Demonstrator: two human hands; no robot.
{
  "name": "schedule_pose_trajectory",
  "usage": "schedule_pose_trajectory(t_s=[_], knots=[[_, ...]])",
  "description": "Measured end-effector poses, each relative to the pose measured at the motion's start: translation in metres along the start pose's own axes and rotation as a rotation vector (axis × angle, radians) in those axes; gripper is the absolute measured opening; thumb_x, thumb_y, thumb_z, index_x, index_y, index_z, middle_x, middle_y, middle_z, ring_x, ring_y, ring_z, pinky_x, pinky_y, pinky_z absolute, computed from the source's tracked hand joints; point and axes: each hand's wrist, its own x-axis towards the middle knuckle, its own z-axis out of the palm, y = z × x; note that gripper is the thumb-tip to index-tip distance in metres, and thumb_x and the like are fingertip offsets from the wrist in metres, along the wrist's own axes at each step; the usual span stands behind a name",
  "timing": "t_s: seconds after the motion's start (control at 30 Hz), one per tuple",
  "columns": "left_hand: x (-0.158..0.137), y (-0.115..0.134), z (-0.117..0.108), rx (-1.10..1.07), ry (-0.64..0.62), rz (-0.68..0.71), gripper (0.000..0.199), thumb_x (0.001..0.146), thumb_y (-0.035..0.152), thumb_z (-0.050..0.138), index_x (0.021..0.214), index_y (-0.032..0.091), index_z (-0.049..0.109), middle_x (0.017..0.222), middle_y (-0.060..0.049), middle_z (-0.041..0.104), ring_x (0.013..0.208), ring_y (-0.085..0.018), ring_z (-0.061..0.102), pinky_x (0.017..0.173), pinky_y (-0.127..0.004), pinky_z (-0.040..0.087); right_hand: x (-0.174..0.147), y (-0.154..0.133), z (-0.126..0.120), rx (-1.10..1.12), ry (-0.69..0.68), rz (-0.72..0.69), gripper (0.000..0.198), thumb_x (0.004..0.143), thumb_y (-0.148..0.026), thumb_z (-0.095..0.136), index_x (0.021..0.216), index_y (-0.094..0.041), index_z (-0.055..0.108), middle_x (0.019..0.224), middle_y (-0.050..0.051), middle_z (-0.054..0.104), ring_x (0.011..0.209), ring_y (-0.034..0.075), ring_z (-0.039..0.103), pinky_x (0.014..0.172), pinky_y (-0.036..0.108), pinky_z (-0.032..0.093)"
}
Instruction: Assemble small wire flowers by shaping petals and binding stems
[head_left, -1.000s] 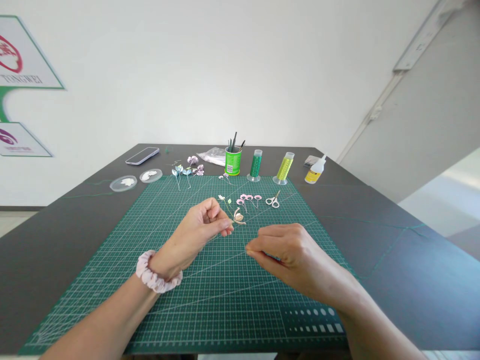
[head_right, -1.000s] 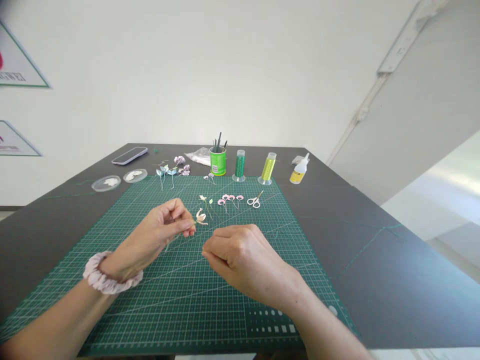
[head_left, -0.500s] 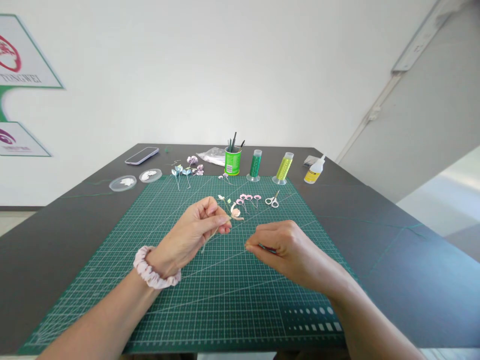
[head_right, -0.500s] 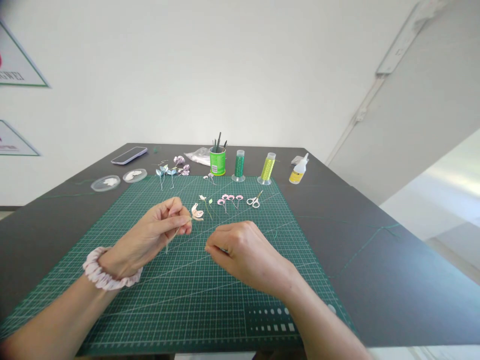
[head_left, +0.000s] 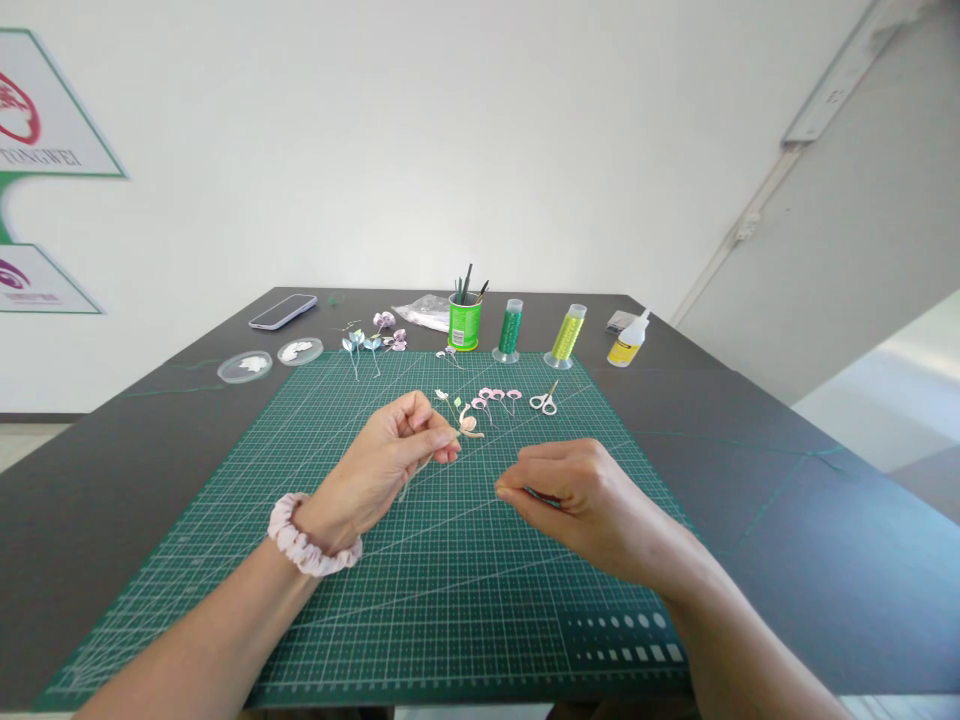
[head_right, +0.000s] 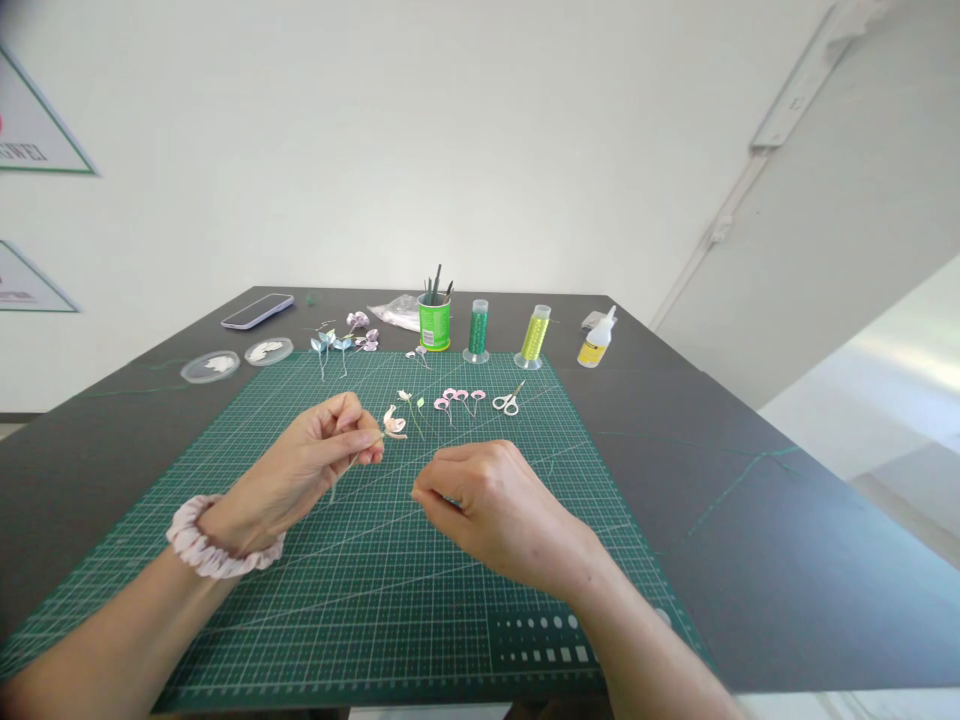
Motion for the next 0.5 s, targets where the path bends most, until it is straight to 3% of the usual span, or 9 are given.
schedule_pose_trajectory(t_s=[0.5], knots=[[0.003,-0.007,-0.003,-0.191,-0.136,-0.092,0.034,0.079,0.009,0.065,0.065,0.019,0.036,0.057,0.007,0.053,0.059,-0.006,0.054,0.066,-0.021,0.045,0.01,0.02,0.019,0.08,-0.109,0.091,0.03,0.087,-0.012,0.052,0.057,-0.015,0.057,0.056,-0.001,0.055,0.053,0.009,0.046,0.053,0.024,0.031]])
